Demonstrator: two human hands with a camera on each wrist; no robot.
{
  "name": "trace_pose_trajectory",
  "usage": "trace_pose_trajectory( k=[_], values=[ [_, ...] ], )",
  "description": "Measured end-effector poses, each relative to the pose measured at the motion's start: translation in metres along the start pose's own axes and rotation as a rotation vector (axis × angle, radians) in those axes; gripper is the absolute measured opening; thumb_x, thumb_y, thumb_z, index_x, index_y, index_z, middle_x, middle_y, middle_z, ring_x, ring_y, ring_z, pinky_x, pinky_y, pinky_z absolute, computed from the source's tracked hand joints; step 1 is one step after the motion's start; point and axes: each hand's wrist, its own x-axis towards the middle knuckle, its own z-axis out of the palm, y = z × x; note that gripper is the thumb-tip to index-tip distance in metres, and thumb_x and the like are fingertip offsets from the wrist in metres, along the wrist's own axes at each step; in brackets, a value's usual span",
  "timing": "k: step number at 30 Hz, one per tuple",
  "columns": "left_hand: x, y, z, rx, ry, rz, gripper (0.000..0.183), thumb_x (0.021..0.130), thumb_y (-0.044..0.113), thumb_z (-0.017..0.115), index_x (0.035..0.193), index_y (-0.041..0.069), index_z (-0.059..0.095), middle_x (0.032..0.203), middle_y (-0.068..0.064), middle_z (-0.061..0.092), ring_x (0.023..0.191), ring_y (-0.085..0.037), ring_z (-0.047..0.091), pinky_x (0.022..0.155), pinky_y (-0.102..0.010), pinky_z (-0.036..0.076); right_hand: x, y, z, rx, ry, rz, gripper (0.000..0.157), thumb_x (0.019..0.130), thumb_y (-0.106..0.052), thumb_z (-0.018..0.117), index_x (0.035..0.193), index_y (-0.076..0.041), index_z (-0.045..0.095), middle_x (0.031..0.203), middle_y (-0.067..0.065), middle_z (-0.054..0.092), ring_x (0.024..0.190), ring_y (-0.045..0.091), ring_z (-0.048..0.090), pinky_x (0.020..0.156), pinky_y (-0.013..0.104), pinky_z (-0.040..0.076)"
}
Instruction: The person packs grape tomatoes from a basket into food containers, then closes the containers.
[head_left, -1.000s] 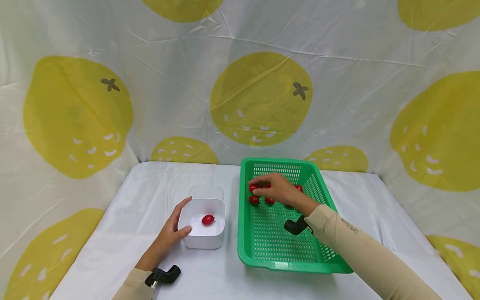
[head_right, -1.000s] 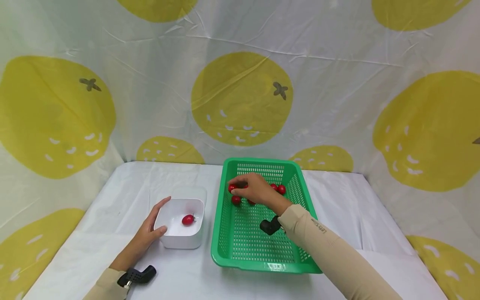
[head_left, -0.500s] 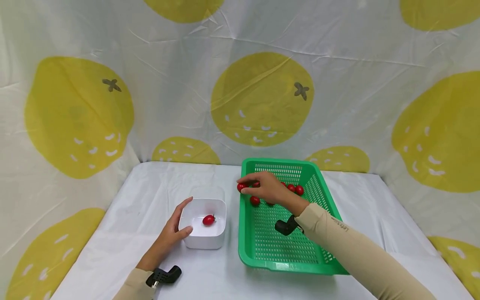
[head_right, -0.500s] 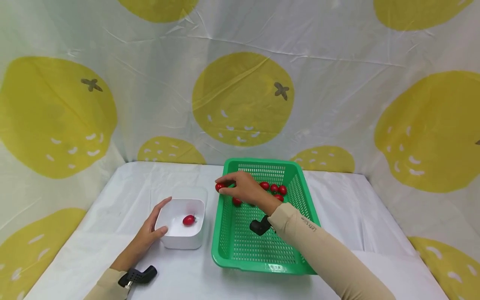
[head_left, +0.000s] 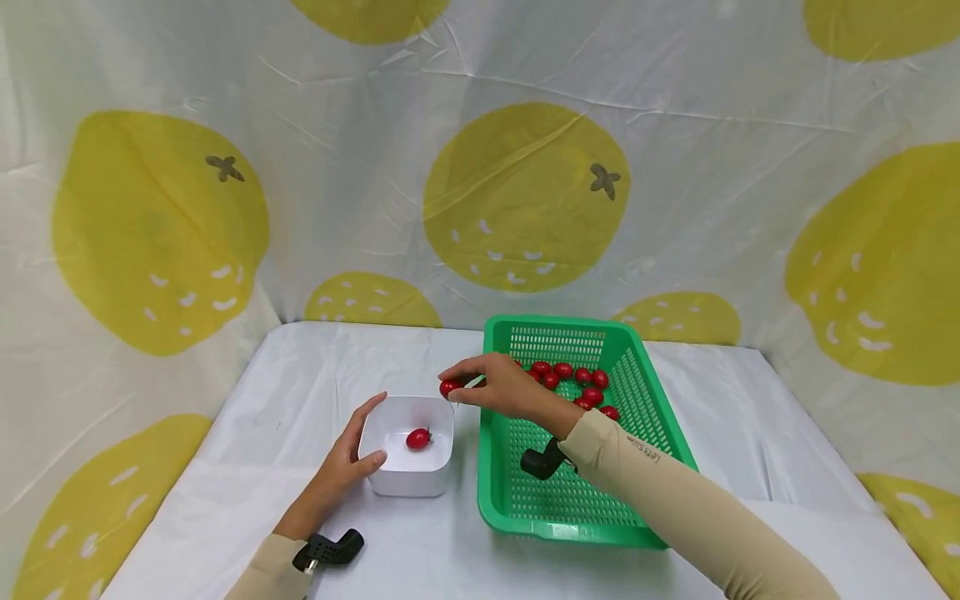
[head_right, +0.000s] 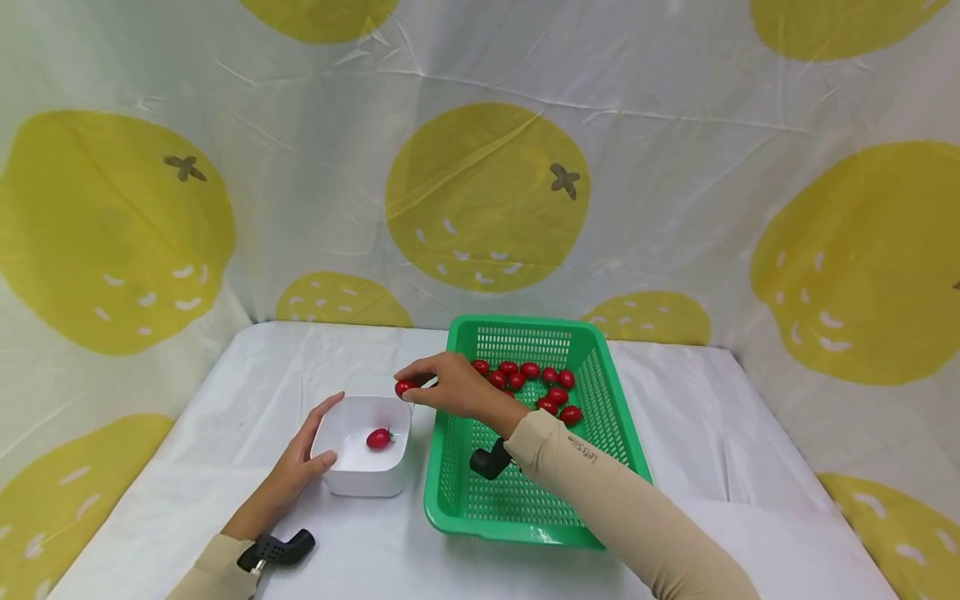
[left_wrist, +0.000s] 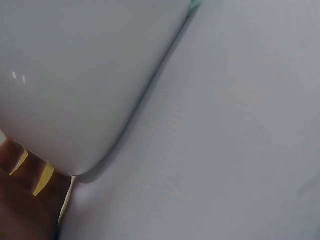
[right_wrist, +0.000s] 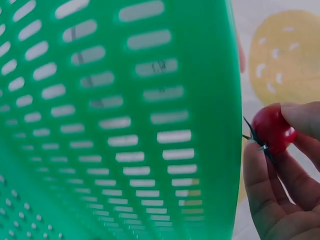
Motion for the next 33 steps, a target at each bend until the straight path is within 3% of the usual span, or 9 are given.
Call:
trace_pose_trajectory(
  k=[12, 29, 33],
  values=[
    [0.001, -0.001, 0.002, -0.036, -0.010, -0.016, 0.074, 0.088, 0.008, 0.054, 0.153, 0.024, 0.022, 0.151, -0.021, 0.024, 0.134, -0.040, 0.026, 0.103, -0.037, 0.038, 0.005, 0.000, 0.020, 0.059, -0.095, -0.022, 0.028, 0.089, -0.019, 0.069, 0.117, -0.015, 0.071, 0.105, -0.005, 0.070, 0.095, 0.008, 0.063, 0.079, 0.021, 0.053],
    [0.000, -0.004, 0.000, -0.014, 0.000, -0.006, 0.076, 0.088, 0.009, 0.054, 0.154, 0.026, 0.021, 0.154, -0.021, 0.019, 0.137, -0.041, 0.022, 0.105, -0.030, 0.034, 0.003, 0.005, 0.028, 0.069, -0.120, -0.058, 0.028, 0.089, -0.024, 0.071, 0.116, -0.019, 0.071, 0.107, -0.008, 0.070, 0.097, 0.005, 0.062, 0.080, 0.021, 0.053],
    [0.001, -0.003, -0.001, -0.008, -0.005, 0.001, 0.076, 0.088, 0.008, 0.054, 0.154, 0.025, 0.020, 0.154, -0.022, 0.019, 0.136, -0.043, 0.022, 0.105, -0.034, 0.035, 0.003, 0.007, 0.028, 0.064, -0.115, -0.074, 0.029, 0.089, -0.025, 0.070, 0.117, -0.019, 0.071, 0.109, -0.008, 0.070, 0.098, 0.004, 0.062, 0.081, 0.023, 0.053]
  ],
)
